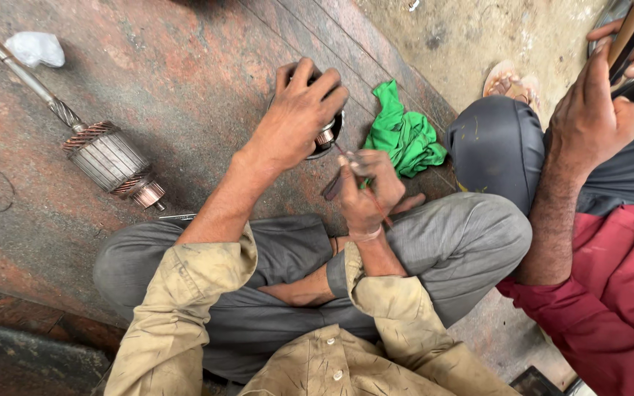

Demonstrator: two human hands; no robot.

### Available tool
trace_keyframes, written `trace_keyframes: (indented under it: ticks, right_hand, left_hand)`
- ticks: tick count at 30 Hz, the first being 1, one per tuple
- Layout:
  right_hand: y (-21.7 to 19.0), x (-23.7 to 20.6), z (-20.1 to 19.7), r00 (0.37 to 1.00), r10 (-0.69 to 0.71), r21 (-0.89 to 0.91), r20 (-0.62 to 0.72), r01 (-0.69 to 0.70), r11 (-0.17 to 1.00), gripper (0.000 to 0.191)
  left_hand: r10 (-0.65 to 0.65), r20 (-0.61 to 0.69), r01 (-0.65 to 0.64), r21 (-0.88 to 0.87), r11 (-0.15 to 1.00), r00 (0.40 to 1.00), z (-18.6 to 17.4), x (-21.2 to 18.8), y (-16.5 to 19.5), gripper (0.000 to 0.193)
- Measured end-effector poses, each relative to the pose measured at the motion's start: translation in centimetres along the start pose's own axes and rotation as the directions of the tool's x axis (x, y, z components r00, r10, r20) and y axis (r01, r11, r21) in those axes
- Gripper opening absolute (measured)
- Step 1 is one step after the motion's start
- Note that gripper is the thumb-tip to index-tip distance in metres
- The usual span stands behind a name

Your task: The person sits cross-legged on the floor holding a motor armature and uses a file to work on its commutator end, repeatedly filing the metal surface while steadying the part with the other hand. A green cloth and a power drill lie nearby on the floor.

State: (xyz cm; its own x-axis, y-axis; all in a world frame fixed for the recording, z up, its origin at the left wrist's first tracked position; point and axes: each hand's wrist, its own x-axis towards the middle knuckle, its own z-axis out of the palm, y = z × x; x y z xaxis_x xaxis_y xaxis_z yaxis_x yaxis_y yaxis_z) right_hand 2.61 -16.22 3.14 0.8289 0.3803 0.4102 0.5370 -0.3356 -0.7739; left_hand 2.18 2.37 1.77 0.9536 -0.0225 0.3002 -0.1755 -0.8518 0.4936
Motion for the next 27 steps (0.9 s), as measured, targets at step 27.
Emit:
trace_keyframes:
  ticks: [27]
  right_hand:
    - [0.9,1.0,-0.6,1.0,-0.009,0.009,0.014,0.009,1.0,0.03]
  left_hand:
    - [-0.079,-0.007,0.077,-0.163,0.984,0.997,0.1,0.2,0.7,0.047]
